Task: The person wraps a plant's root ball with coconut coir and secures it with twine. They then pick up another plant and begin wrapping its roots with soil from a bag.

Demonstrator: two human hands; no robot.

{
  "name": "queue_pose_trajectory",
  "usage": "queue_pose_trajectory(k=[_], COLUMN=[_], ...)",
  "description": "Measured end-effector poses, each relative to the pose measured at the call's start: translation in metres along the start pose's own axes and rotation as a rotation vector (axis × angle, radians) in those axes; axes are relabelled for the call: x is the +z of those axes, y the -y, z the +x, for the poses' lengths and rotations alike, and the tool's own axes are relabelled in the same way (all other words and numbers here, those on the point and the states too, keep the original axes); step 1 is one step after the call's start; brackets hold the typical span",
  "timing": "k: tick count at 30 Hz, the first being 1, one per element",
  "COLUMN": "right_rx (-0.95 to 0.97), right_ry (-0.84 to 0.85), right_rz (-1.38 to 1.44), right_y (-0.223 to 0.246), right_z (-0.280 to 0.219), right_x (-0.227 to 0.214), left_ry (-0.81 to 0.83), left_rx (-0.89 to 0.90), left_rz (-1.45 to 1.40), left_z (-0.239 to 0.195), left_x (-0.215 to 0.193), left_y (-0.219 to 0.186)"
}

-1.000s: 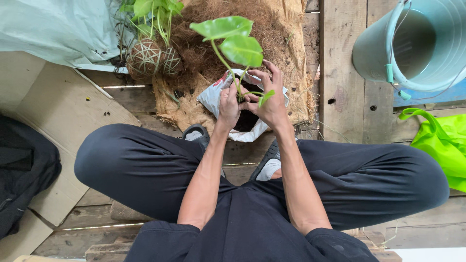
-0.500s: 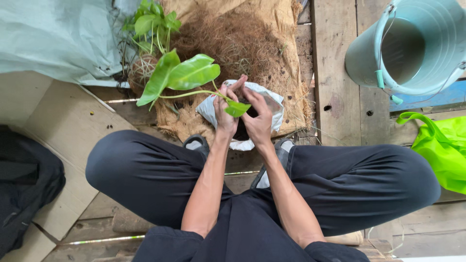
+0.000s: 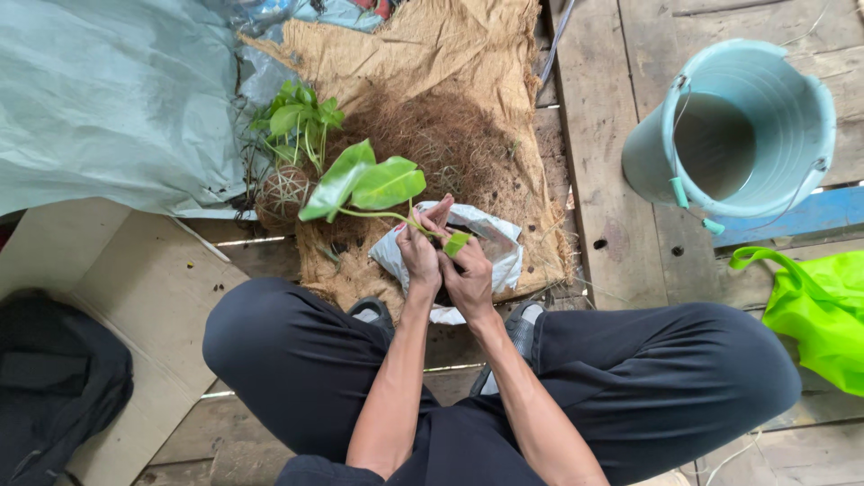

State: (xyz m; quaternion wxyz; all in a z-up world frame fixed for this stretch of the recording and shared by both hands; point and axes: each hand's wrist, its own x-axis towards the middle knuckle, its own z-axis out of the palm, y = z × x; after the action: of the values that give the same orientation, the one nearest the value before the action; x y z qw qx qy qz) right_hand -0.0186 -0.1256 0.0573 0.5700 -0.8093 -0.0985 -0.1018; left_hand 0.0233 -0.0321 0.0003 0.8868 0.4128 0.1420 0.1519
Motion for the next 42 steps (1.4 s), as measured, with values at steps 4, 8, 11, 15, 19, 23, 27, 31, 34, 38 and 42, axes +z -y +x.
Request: queue_pose_trajectory(k=[4,8,11,15,19,23,27,31,34,38,42], right_rx=[-0.136,-0.114,-0.078,-0.066,0.042,0.209,0.186,0.292,0.440,0.483,0.497], right_ry=[-0.011,0.028,0.077,0.091,0.074,0.049,0.054,0.064,0.072,0.078,0.027], right_rz=[-0.004,0.029,0.141,0.222,0.344,0.504,0.500,0.687,0.954,1.176,1.216], right_y=[0.002,-0.001,-0.002,-0.006,-0.017,-0.036,-0.054,-0.067,-0.073,-0.071,-0.064], right_z=[0.005,0.013,0.011,0.006,0.001,-0.002,-0.005,-0.009,-0.009,-0.010,-0.005], right_x=[-0.005,-0.010,-0.013,-0.012,-0.008,-0.001,0.000,0.002,0.002,0.002,0.002], left_ry=[0.087,0.142,0.155,0.276,0.205,0.069,0.141,0.165,0.178,0.201,0.133], left_rx=[0.040,0.069,0.044,0.177,0.043,-0.050,0.165,0.172,0.052,0.073,0.293], left_rz=[-0.117,0.003,0.087,0.156,0.223,0.338,0.511,0.661,0.386,0.278,0.530], left_z=[-0.003,-0.005,-0.013,-0.018,-0.019,-0.016,-0.011,-0.019,-0.023,-0.029,-0.041], left_x=[0.010,0.018,0.021,0.021,0.013,0.003,0.004,0.009,0.021,0.034,0.044], left_y=[-0.004,-0.017,-0.028,-0.031,-0.020,-0.008,-0.008,-0.022,-0.039,-0.062,-0.071])
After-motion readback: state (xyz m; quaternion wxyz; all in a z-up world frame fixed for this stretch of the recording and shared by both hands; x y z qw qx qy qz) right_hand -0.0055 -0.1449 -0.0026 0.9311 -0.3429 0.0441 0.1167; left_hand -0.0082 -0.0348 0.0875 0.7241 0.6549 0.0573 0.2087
